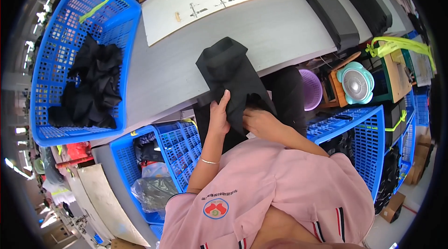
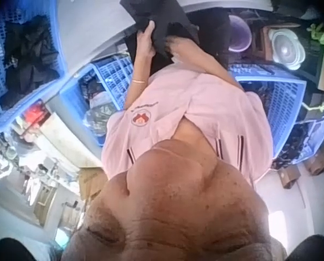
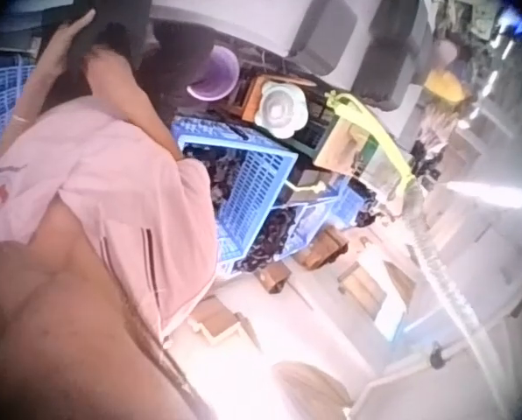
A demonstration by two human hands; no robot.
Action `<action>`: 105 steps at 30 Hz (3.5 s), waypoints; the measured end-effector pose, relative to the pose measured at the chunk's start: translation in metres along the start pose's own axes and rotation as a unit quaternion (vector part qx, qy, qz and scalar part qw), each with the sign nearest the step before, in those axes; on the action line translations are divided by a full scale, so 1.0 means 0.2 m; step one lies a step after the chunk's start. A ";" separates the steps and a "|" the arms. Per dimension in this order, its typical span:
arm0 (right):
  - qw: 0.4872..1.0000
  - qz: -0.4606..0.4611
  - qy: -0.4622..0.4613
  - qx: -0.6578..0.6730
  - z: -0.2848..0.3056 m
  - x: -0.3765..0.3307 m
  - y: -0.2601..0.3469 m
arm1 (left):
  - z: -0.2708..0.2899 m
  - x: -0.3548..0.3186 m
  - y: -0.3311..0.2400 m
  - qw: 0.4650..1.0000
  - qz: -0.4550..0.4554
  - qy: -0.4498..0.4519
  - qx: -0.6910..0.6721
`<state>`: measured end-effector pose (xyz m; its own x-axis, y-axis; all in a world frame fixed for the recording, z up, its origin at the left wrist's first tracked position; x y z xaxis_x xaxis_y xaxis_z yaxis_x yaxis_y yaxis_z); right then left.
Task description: Inspecting and handling black fabric garment components at a factory workstation.
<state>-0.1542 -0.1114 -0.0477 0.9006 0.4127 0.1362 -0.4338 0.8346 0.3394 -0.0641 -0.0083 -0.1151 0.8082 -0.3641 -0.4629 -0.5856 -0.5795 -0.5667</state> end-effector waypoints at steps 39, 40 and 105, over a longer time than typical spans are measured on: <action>0.311 -0.595 -0.707 0.222 -0.28 -2.95 -0.22 | -0.24 -0.22 0.61 0.874 0.210 0.224 0.378; 0.317 -0.594 -0.710 0.205 -0.28 -3.06 -0.17 | -0.21 -0.21 0.60 0.873 0.203 0.218 0.387; 0.954 -0.030 -0.297 0.028 0.23 0.63 -0.30 | -0.15 0.25 -1.29 0.602 -0.632 -0.093 0.479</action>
<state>-0.0127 -0.1256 -0.0085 0.7868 0.0716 0.6130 -0.3940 0.8228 0.4096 0.1300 0.1011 0.0278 0.6770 0.0665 0.7330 0.6511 0.4101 -0.6386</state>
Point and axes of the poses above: each hand's wrist, its own x-axis towards the middle knuckle, its own z-axis out of the back of the hand, y = z × x, the point moved 6 cm from there along x, towards the middle knuckle, and after that the axes turned 12 degrees about -x, right-handed, at the moved point
